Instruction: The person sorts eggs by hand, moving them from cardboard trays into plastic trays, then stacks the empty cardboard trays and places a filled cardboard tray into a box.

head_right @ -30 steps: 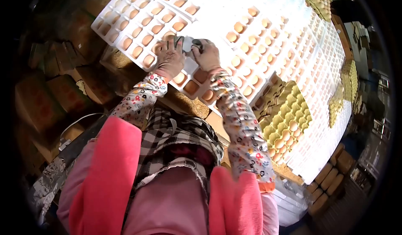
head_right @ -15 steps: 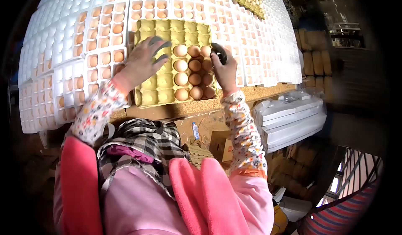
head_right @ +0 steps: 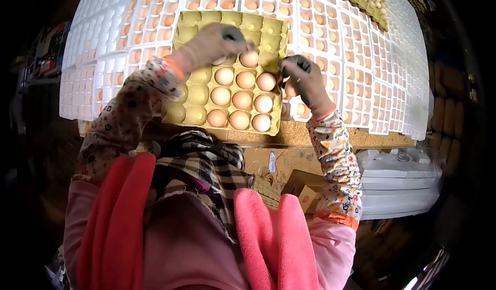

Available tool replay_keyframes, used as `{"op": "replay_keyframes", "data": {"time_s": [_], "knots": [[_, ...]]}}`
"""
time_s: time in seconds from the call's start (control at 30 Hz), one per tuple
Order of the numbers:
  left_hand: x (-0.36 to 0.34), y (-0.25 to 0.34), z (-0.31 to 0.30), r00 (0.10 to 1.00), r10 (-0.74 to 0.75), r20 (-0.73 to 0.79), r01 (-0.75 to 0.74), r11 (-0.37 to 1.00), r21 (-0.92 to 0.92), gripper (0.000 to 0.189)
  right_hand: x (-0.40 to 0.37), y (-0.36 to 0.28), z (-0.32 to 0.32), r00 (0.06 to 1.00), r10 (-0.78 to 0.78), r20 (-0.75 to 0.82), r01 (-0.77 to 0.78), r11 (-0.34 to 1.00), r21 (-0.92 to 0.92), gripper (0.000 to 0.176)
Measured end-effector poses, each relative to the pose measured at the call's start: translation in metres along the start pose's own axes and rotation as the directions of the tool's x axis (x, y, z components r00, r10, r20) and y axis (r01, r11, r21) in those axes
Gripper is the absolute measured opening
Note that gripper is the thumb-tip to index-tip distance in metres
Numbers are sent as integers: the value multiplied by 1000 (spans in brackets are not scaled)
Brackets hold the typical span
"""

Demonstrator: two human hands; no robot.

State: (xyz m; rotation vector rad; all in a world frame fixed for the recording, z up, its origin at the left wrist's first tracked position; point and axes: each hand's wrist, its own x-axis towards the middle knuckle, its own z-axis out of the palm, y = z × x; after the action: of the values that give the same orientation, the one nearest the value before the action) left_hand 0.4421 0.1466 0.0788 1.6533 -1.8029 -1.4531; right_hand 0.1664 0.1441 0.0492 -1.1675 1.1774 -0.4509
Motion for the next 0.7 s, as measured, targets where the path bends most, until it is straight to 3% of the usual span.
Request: {"op": "replay_keyframes", "data": {"time_s": [0.03, 0.07, 0.1, 0.13, 0.17, 0.2, 0.23, 0.27, 0.3, 0.33, 0.37, 0.4, 0.43, 0.47, 0.5, 0.53, 0.6, 0.67, 0.7], "knots": [[14, -8, 18, 983, 184, 7, -166, 872, 461, 41, -7, -5, 14, 985, -167, 35, 170, 945, -281, 34], [23, -18, 35, 938, 331, 103, -274, 523, 807, 44, -15, -6, 30, 944, -310, 110, 320, 786, -530, 37], [22, -15, 35, 950, 294, 103, -262, 575, 775, 44, -15, 2, 35, 885, -415, 209, 426, 543, -723, 41], [22, -11, 30, 960, 260, 106, -249, 617, 746, 45, -15, 4, 37, 868, -433, 243, 429, 408, -806, 47], [24, -8, 24, 966, 233, 114, -242, 649, 721, 46, -16, 0, 33, 929, -329, 171, 344, 593, -728, 49], [18, -12, 19, 976, 209, 53, -212, 876, 434, 46, -22, -4, 26, 973, -198, 121, 230, 747, -624, 51], [2, -23, 12, 987, 162, 8, -162, 983, 82, 46, -26, 3, 21, 987, -150, 58, 159, 964, -213, 48], [-11, -31, 2, 994, 106, -21, -107, 954, -281, 46, -31, 5, 19, 979, -203, 10, 198, 966, 167, 42], [-21, -37, -3, 990, 131, -43, -131, 803, -581, 44, -34, 3, 18, 979, -205, 11, 201, 967, 159, 41], [-27, -41, -9, 983, 184, 6, -142, 780, -609, 36, -37, 1, 20, 979, -201, 18, 197, 969, 152, 40], [-28, -40, -9, 966, 260, 0, -258, 957, -134, 39, -32, -5, 28, 964, -256, 74, 265, 946, -186, 42], [-31, -31, -8, 951, 309, 29, -296, 875, 383, 41, -29, -12, 37, 942, -308, 131, 328, 774, -541, 44], [-33, -27, 0, 955, 274, 114, -280, 703, 654, 45, -27, -19, 46, 915, -359, 186, 362, 521, -773, 46], [-33, -22, 10, 966, 188, 179, -248, 457, 854, 49, -18, -22, 55, 799, -480, 362, 429, 33, -903, 50], [-41, -1, 7, 970, 50, 237, -236, 409, 882, 56, -11, -27, 71, 843, -402, 358, 387, -8, -922, 52], [-38, 4, 4, 939, -17, 344, -316, 357, 879, 57, -6, -36, 85, 883, -320, 342, 341, -60, -938, 55], [-38, -24, 8, 943, 177, 282, -331, 415, 847, 61, 2, -55, 99, 965, -57, 256, 255, -25, -967, 55], [-57, -48, 0, 958, 263, 117, -267, 664, 698, 60, 7, -43, 90, 930, -144, 337, 324, -106, -940, 55], [-74, -63, -9, 968, 249, -14, -210, 845, 492, 58, 6, -49, 91, 942, -134, 308, 304, -50, -951, 54]]}}
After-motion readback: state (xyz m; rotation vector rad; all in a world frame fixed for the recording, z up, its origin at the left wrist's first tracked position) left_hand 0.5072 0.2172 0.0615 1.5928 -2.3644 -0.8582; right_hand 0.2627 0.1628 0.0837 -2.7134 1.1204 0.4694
